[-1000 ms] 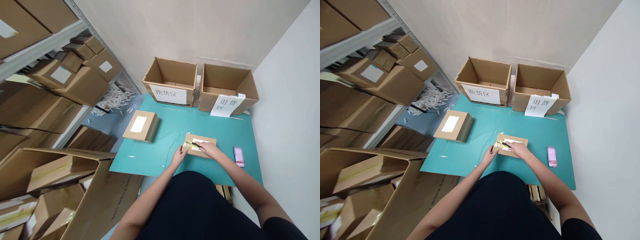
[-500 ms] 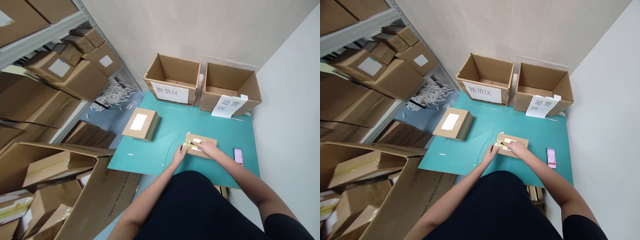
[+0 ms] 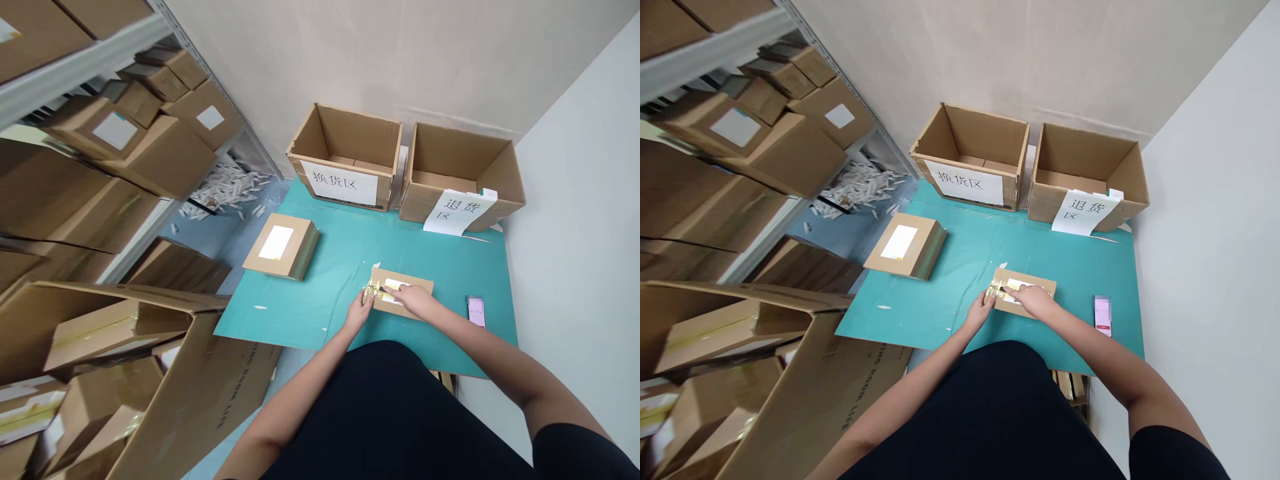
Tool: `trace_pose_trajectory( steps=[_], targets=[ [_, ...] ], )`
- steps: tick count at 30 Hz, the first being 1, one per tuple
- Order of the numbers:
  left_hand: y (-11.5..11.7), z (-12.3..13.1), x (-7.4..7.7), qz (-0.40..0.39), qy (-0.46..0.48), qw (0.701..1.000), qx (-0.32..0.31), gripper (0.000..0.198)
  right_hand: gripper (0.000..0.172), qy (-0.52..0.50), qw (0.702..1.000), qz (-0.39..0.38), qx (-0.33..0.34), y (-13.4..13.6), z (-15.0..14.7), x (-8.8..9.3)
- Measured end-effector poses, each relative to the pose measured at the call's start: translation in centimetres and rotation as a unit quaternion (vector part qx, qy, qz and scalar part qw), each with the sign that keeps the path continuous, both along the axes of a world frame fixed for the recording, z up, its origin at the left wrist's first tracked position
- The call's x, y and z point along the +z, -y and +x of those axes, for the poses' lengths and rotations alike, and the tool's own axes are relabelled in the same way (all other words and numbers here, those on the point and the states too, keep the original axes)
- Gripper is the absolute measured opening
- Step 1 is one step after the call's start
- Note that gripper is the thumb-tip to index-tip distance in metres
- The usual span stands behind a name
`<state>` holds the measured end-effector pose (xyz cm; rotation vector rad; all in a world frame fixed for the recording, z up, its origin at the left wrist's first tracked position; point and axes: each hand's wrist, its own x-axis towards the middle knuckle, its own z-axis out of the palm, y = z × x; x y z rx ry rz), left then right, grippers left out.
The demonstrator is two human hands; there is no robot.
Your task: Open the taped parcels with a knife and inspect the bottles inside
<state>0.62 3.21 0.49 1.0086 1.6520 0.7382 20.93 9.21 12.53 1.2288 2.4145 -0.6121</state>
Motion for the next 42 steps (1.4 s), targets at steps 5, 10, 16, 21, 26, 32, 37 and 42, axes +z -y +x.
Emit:
trace_pose_trajectory(
  steps=[5, 10, 16, 21, 26, 32, 37, 42],
  targets=[
    [0.1, 0.1, 0.2, 0.008, 0.020, 1.000, 0.004, 0.051, 0.049, 0.002, 1.000, 0.000, 0.003, 0.0, 0.1, -0.2],
    [0.1, 0.1, 0.2, 0.020, 0.031, 0.999, 0.004, 0.052, 0.050, -0.002, 1.000, 0.003, 0.010, 0.1, 0.3, 0.1],
    [0.2, 0.3, 0.1, 0.036, 0.040, 0.999, 0.002, 0.052, 0.051, 0.010, 1.000, 0.008, 0.017, 0.0, 0.4, 0.3],
    [0.3, 0.4, 0.1, 0.034, 0.034, 0.999, 0.001, 0.051, 0.051, 0.019, 0.999, 0.012, 0.022, -0.1, 0.5, 0.0],
    [0.2, 0.3, 0.5, 0.024, 0.021, 0.999, 0.006, 0.050, 0.053, 0.020, 0.999, 0.015, 0.028, 0.0, 1.2, -0.5],
    [0.4, 0.3, 0.6, 0.031, 0.027, 0.999, -0.004, 0.048, 0.051, 0.017, 0.999, 0.021, 0.037, 0.5, 2.5, -0.8],
    [0.5, 0.4, 0.6, 0.031, 0.023, 0.999, 0.002, 0.049, 0.055, 0.012, 0.999, 0.030, 0.038, 0.9, 3.4, -1.0],
    [0.5, 0.3, 0.4, 0.029, 0.018, 0.999, 0.002, 0.048, 0.057, 0.026, 0.998, 0.028, 0.042, 1.2, 5.3, -0.4]
  ],
)
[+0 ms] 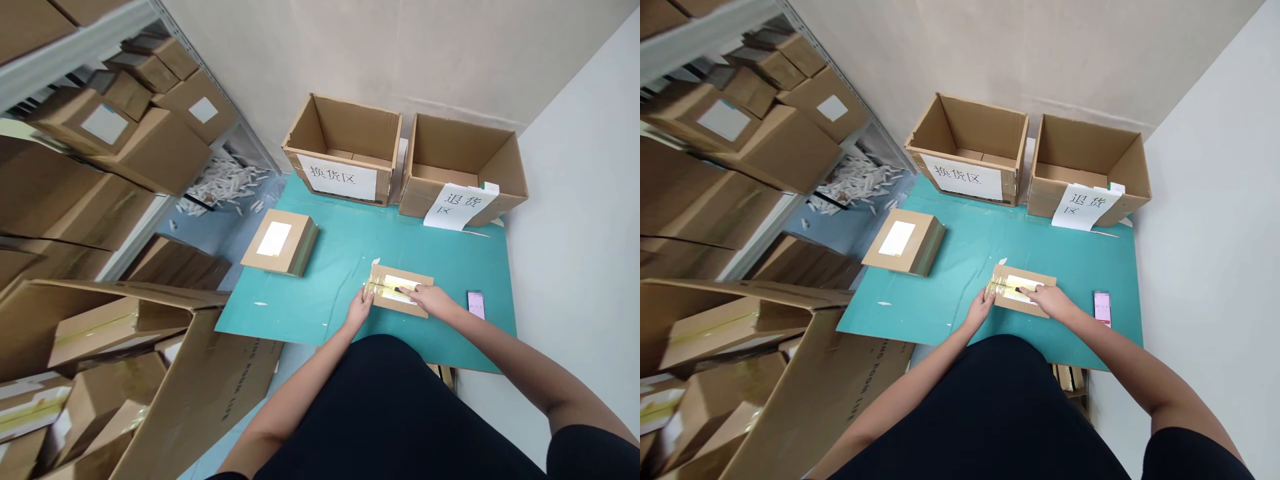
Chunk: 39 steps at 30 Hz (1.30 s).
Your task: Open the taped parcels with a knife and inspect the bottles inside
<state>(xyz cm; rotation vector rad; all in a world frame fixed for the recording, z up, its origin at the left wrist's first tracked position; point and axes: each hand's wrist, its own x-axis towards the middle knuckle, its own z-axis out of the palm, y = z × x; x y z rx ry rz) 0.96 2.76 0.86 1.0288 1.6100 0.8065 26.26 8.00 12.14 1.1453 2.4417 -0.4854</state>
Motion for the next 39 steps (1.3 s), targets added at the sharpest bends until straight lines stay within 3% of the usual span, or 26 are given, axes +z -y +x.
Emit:
trace_pose_trajectory(
  steps=[14, 25, 39],
  targets=[
    [0.0, -0.2, -0.6, 0.015, 0.009, 1.000, -0.008, 0.050, 0.050, 0.049, 0.998, -0.008, -0.037, 1.9, 5.4, 1.8],
    [0.1, -0.4, -0.3, 0.010, -0.012, 1.000, -0.018, 0.048, 0.056, 0.076, 0.994, -0.009, -0.083, 3.9, 10.2, 2.6],
    [0.2, -0.6, -1.1, 0.017, -0.007, 1.000, -0.015, 0.053, 0.053, 0.082, 0.993, 0.017, -0.080, 5.6, 12.4, 2.8]
  ],
)
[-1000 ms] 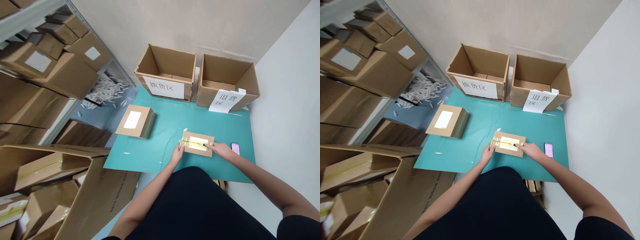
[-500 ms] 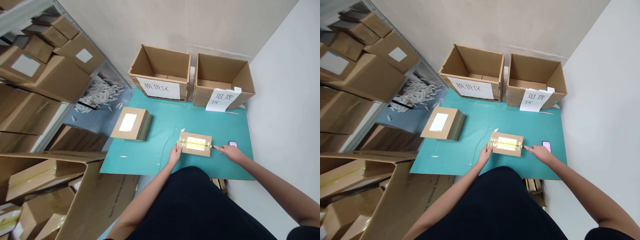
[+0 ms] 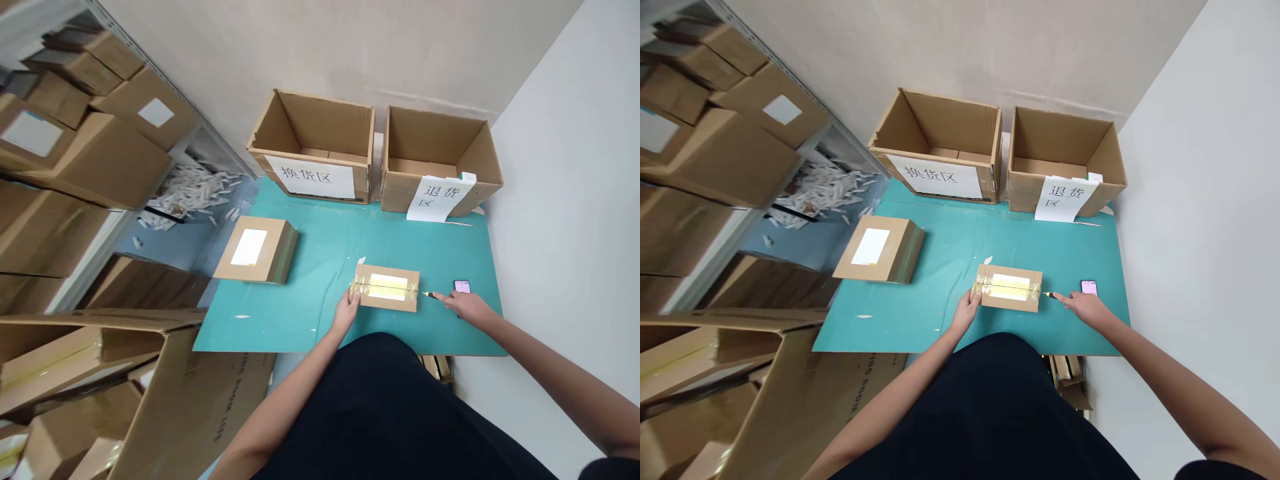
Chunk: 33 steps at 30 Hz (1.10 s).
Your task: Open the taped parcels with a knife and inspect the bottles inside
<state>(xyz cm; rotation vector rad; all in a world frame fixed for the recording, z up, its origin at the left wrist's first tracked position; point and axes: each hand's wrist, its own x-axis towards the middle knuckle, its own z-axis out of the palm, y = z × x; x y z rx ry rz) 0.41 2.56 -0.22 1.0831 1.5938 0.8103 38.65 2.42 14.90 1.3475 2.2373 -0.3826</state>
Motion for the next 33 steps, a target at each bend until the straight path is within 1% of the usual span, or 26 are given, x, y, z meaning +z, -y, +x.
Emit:
trace_pose_trajectory(
  steps=[5, 8, 10, 12, 13, 14, 15, 17, 18, 19, 21, 23, 24, 26, 28, 30, 33],
  targets=[
    [0.0, 0.0, 0.0, 0.008, 0.000, 1.000, 0.002, 0.049, 0.052, -0.014, 1.000, 0.010, -0.013, 0.3, -0.1, -0.1],
    [0.0, 0.0, -0.1, 0.007, -0.007, 1.000, -0.005, 0.051, 0.051, -0.034, 0.999, 0.008, -0.038, 0.8, 0.9, -0.4],
    [-0.1, -0.2, -0.2, 0.002, -0.018, 1.000, -0.015, 0.054, 0.050, -0.063, 0.995, 0.001, -0.083, 1.5, 2.0, -0.7],
    [-0.1, -0.5, -0.3, -0.005, -0.048, 0.998, -0.028, 0.060, 0.049, -0.116, 0.980, -0.004, -0.161, 2.5, 3.2, -1.0],
    [-0.1, -0.7, -0.3, -0.003, -0.071, 0.997, -0.036, 0.063, 0.049, -0.151, 0.965, -0.008, -0.214, 3.0, 3.5, -1.3],
    [-0.1, -0.9, -0.1, 0.007, -0.100, 0.994, -0.047, 0.068, 0.049, -0.190, 0.943, -0.017, -0.274, 3.4, 3.7, -1.6],
    [-0.1, -1.1, 0.1, 0.029, -0.133, 0.989, -0.063, 0.073, 0.049, -0.230, 0.913, -0.030, -0.336, 3.9, 3.6, -2.0],
    [-0.3, -1.5, 0.9, 0.101, -0.204, 0.966, -0.119, 0.082, 0.052, -0.308, 0.836, -0.062, -0.450, 4.6, 2.7, -3.0],
    [-0.6, -1.6, 1.4, 0.145, -0.237, 0.947, -0.160, 0.086, 0.054, -0.342, 0.796, -0.075, -0.493, 4.8, 1.9, -3.7],
    [-0.9, -1.6, 1.9, 0.186, -0.266, 0.923, -0.205, 0.087, 0.057, -0.374, 0.760, -0.083, -0.525, 5.0, 1.1, -4.3],
    [-1.9, -1.4, 2.8, 0.249, -0.306, 0.869, -0.297, 0.087, 0.066, -0.427, 0.698, -0.093, -0.567, 5.3, -0.9, -5.7],
    [-3.0, -0.9, 3.5, 0.281, -0.328, 0.823, -0.368, 0.084, 0.074, -0.473, 0.644, -0.092, -0.595, 5.3, -2.7, -6.8],
    [-3.5, -0.6, 3.6, 0.289, -0.334, 0.806, -0.395, 0.083, 0.077, -0.494, 0.619, -0.089, -0.604, 5.4, -3.4, -7.3],
    [-4.3, 0.0, 3.6, 0.293, -0.339, 0.782, -0.433, 0.080, 0.082, -0.528, 0.580, -0.081, -0.615, 5.5, -4.7, -8.0],
    [-4.8, 0.5, 3.4, 0.293, -0.339, 0.769, -0.456, 0.077, 0.085, -0.549, 0.555, -0.074, -0.620, 5.6, -5.6, -8.6],
    [-4.8, 0.7, 3.1, 0.294, -0.340, 0.762, -0.465, 0.076, 0.087, -0.565, 0.538, -0.069, -0.622, 5.7, -6.1, -9.0],
    [-4.5, 0.7, 2.9, 0.300, -0.348, 0.758, -0.463, 0.075, 0.088, -0.580, 0.521, -0.074, -0.622, 6.0, -6.5, -9.6]
  ],
)
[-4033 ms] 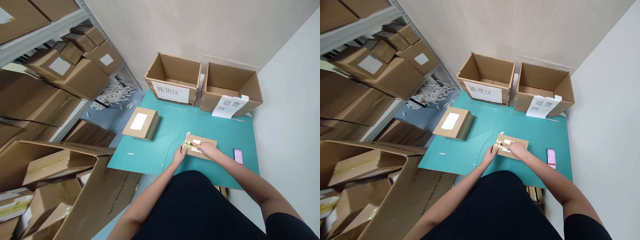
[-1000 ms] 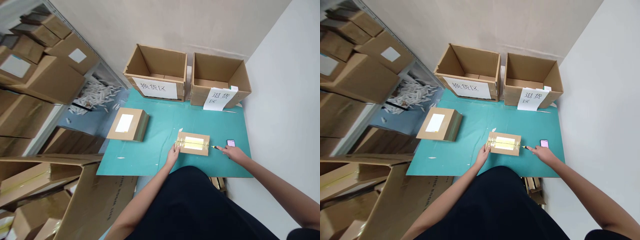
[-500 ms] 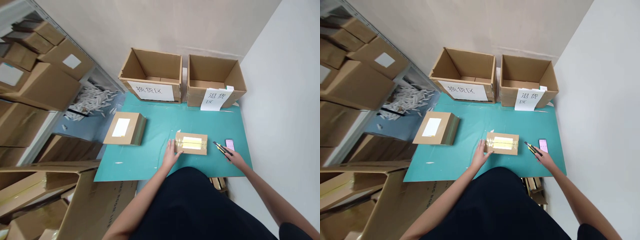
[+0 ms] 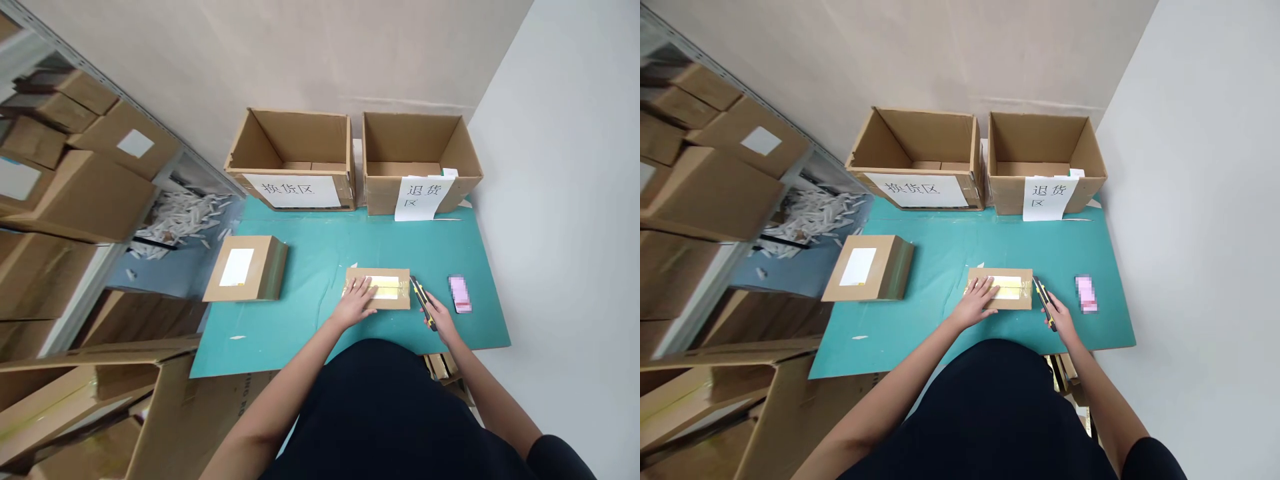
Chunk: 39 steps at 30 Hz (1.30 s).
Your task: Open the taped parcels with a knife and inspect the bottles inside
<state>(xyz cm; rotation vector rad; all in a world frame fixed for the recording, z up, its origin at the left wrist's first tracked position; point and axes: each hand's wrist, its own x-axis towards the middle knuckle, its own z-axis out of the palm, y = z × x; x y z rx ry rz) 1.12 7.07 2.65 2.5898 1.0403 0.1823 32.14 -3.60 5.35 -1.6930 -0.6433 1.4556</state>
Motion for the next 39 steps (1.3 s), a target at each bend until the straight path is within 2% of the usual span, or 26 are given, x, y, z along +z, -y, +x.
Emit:
trace_pose_trajectory(
  steps=[8, 13, 22, 31, 39],
  targets=[
    [0.6, -0.2, -0.2, 0.024, -0.006, 1.000, 0.000, 0.070, 0.086, -0.012, 1.000, -0.021, 0.018, 1.2, -0.2, -0.3],
    [0.9, -0.2, -0.6, 0.013, 0.008, 1.000, 0.006, 0.066, 0.087, -0.001, 0.999, -0.021, 0.044, 2.2, -0.4, -0.4],
    [0.9, -0.1, -0.5, 0.000, 0.021, 0.999, 0.024, 0.062, 0.093, 0.068, 0.988, -0.029, 0.138, -0.1, 1.9, 1.1],
    [0.9, 0.0, -0.8, 0.007, 0.009, 0.999, 0.036, 0.062, 0.092, 0.055, 0.993, -0.032, 0.103, 2.9, -0.3, 0.2],
    [0.9, -0.4, -1.0, -0.002, 0.022, 0.999, 0.026, 0.062, 0.088, 0.069, 0.987, -0.047, 0.135, 3.6, 0.8, 0.3]
  ],
)
